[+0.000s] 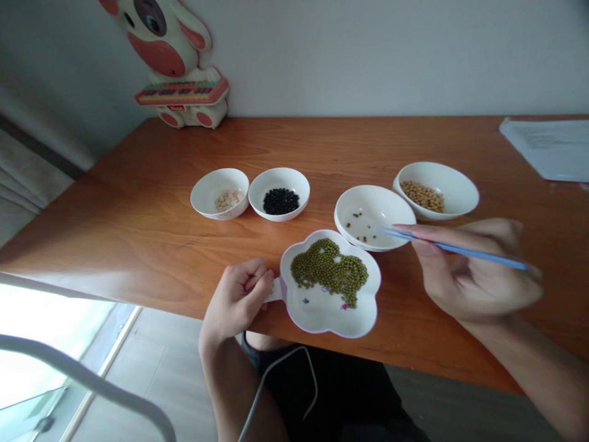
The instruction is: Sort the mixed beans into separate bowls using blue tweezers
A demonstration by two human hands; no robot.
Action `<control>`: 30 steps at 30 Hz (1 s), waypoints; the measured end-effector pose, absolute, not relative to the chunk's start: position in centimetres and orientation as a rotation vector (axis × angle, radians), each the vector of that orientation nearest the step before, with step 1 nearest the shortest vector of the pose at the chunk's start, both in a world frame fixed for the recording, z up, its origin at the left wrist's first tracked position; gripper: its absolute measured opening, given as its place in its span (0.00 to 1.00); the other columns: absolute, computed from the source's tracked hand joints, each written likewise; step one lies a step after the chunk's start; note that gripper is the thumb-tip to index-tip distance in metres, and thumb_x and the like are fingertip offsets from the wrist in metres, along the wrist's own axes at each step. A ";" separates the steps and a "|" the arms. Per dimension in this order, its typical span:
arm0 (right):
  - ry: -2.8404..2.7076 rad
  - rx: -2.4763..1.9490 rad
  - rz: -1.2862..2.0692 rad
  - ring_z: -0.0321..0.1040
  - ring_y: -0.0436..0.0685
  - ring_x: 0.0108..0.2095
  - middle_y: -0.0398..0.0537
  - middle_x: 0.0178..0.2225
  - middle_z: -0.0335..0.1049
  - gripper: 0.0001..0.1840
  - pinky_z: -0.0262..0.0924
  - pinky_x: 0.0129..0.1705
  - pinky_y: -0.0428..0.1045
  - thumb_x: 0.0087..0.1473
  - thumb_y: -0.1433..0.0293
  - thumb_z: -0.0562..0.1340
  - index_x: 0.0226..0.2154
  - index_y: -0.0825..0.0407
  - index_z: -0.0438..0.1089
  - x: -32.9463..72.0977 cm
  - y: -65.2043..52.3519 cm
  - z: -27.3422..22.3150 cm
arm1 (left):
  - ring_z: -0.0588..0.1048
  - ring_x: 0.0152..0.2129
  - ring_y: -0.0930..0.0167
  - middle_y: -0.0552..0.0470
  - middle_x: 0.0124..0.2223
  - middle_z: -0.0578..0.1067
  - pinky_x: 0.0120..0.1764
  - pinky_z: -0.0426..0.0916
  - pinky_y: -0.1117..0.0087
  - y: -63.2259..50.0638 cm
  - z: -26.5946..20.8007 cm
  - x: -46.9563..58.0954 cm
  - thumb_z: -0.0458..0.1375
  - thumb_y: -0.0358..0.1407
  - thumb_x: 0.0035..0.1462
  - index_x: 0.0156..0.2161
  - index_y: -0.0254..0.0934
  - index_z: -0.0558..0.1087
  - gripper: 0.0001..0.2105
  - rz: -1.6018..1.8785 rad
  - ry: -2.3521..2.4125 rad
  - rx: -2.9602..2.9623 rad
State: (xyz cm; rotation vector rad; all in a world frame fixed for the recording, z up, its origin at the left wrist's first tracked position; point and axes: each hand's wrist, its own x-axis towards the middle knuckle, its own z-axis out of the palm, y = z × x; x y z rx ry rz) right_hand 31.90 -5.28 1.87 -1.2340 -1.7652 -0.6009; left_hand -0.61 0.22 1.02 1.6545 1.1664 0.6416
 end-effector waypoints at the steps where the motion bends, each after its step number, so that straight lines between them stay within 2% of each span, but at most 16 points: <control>1: -1.753 -1.240 -0.606 0.70 0.54 0.31 0.39 0.35 0.81 0.34 0.62 0.37 0.54 0.50 0.81 0.72 0.57 0.40 0.74 32.0 -5.1 1.8 | 0.65 0.15 0.76 0.58 0.18 0.64 0.20 0.56 0.74 0.2 1.0 -0.6 0.54 0.40 0.64 0.23 0.41 0.54 0.19 0.643 1.167 1.655; 7: -1.852 -1.171 -0.408 0.68 0.50 0.26 0.35 0.34 0.82 0.25 0.61 0.34 0.52 0.54 0.80 0.70 0.51 0.42 0.75 30.2 -5.0 2.0 | 0.66 0.16 0.75 0.57 0.18 0.64 0.20 0.56 0.74 0.2 1.0 -0.6 0.55 0.40 0.64 0.23 0.41 0.53 0.19 0.643 1.153 1.628; 14: -1.980 -1.220 -0.233 0.67 0.49 0.26 0.36 0.31 0.81 0.14 0.56 0.35 0.52 0.57 0.75 0.71 0.45 0.46 0.75 28.2 -5.3 1.4 | 0.65 0.16 0.76 0.57 0.18 0.65 0.20 0.56 0.75 0.2 1.0 -0.6 0.55 0.40 0.64 0.23 0.41 0.53 0.20 0.648 1.157 1.625; 30: -1.999 -1.247 -0.248 0.67 0.49 0.26 0.36 0.33 0.82 0.13 0.57 0.35 0.52 0.57 0.76 0.70 0.44 0.46 0.76 27.9 -5.0 1.3 | 0.66 0.15 0.76 0.57 0.18 0.64 0.20 0.56 0.75 0.2 1.2 -0.6 0.55 0.40 0.63 0.23 0.41 0.53 0.20 0.639 1.162 1.625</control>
